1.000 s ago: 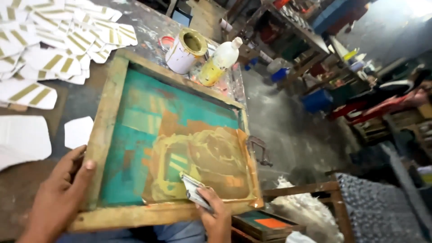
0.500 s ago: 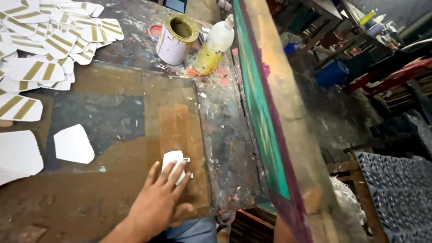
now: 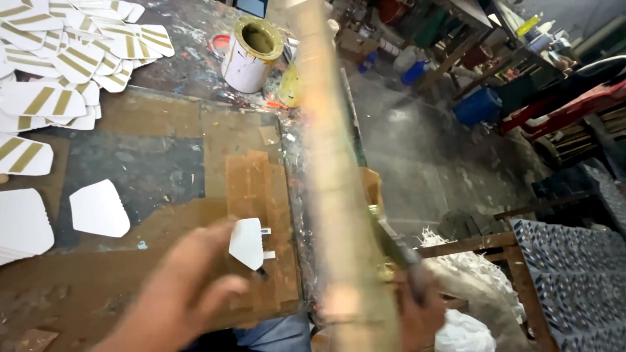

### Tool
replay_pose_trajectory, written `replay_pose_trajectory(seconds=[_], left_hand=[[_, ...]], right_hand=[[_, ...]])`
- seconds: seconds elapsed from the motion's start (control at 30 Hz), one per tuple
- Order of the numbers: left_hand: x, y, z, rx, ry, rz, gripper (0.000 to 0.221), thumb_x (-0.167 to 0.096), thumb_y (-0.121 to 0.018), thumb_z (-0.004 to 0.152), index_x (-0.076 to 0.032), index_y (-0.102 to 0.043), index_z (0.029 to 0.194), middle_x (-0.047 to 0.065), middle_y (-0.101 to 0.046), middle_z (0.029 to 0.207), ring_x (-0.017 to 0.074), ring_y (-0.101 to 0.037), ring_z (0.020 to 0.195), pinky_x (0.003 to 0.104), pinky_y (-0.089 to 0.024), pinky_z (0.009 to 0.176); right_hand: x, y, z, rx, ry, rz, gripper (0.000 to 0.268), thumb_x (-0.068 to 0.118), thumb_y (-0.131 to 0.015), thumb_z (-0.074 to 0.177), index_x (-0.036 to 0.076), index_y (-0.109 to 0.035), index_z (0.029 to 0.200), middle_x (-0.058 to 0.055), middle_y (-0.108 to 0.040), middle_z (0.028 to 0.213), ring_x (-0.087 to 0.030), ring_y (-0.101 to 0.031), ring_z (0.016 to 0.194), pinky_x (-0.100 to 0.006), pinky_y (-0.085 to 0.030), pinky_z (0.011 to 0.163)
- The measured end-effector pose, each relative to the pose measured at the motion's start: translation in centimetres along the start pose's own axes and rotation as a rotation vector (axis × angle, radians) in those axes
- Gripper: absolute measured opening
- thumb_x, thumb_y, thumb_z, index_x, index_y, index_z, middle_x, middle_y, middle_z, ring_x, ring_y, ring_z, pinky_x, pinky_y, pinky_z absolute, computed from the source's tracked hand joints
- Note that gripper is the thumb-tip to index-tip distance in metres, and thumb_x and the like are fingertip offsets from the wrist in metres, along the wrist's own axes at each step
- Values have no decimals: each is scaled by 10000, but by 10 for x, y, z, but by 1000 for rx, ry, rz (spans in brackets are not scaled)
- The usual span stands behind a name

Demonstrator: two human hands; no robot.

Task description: Performing manual screen printing by applying ink to a screen frame and pressing it onto small pieces of material.

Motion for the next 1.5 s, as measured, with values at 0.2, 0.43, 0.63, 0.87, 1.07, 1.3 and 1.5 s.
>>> replay_pose_trajectory(seconds=[0.2, 0.43, 0.63, 0.87, 1.07, 1.3, 1.5], left_hand=[[50, 84, -51, -344, 149, -575, 553, -327, -429, 1092, 41, -477, 1501, 197, -616, 1468, 241, -644, 1330, 404, -441, 1150], [185, 51, -101, -482, 716, -105, 667, -455, -619, 956, -3, -604, 1446, 224, -731, 1221, 298, -691, 1098, 451, -524, 945], [179, 53, -94, -327, 710, 478, 765, -543, -745, 869, -123, -636, 1499, 218, -757, 1122, 363, -730, 1060, 458, -574, 915], [151, 51, -97, -480, 708, 645, 643, -511, -763, 843, -235, -690, 1419, 183, -736, 1007, 336, -722, 971, 492, -566, 783], [147, 51, -97, -601, 626, 541, 576, -488, -755, 867, -237, -695, 1382, 178, -726, 1045, 325, -699, 995, 474, -564, 835], [158, 54, -105, -510, 718, 470, 651, -500, -766, 847, -277, -664, 1450, 158, -770, 1052, 307, -748, 873, 456, -576, 767], [84, 70, -80, -625, 498, 50, 518, -253, -752, 908, -103, -674, 1398, 154, -773, 1158, 186, -743, 1037, 374, -579, 922]], right_hand=[[51, -96, 73, 286, 215, 158, 361, 48, -715, 883, 62, -721, 1244, -101, -788, 1147, -178, -754, 1037, -305, -567, 897], [19, -127, 26, 727, 171, 68, 436, 1, -732, 820, 46, -726, 1253, -146, -737, 1263, -273, -698, 1187, -376, -515, 995], [75, -180, 28, 955, 344, 219, 472, -28, -689, 795, 93, -707, 1251, -130, -754, 1226, -326, -731, 1139, -388, -561, 972], [125, -235, 49, 945, 497, 312, 465, -61, -636, 821, 91, -707, 1254, -143, -737, 1276, -345, -695, 1225, -404, -557, 1039], [89, -205, -35, 844, 435, 250, 581, -126, -565, 692, 35, -735, 1224, -173, -734, 1280, -364, -669, 1274, -448, -482, 1103], [100, -185, -22, 753, 431, 283, 547, -113, -566, 664, 36, -747, 1158, -153, -767, 1224, -343, -734, 1224, -451, -537, 1103], [101, -157, -4, 547, 666, 351, 490, -42, -600, 724, 2, -709, 1200, -160, -750, 1255, -330, -744, 1196, -473, -524, 1126]])
Point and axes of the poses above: each hand's wrist, its own z-axis towards the middle knuckle, its own y-axis out of the back of the hand, x = y × z, the point moved 7 cm from there along z, towards the middle knuckle
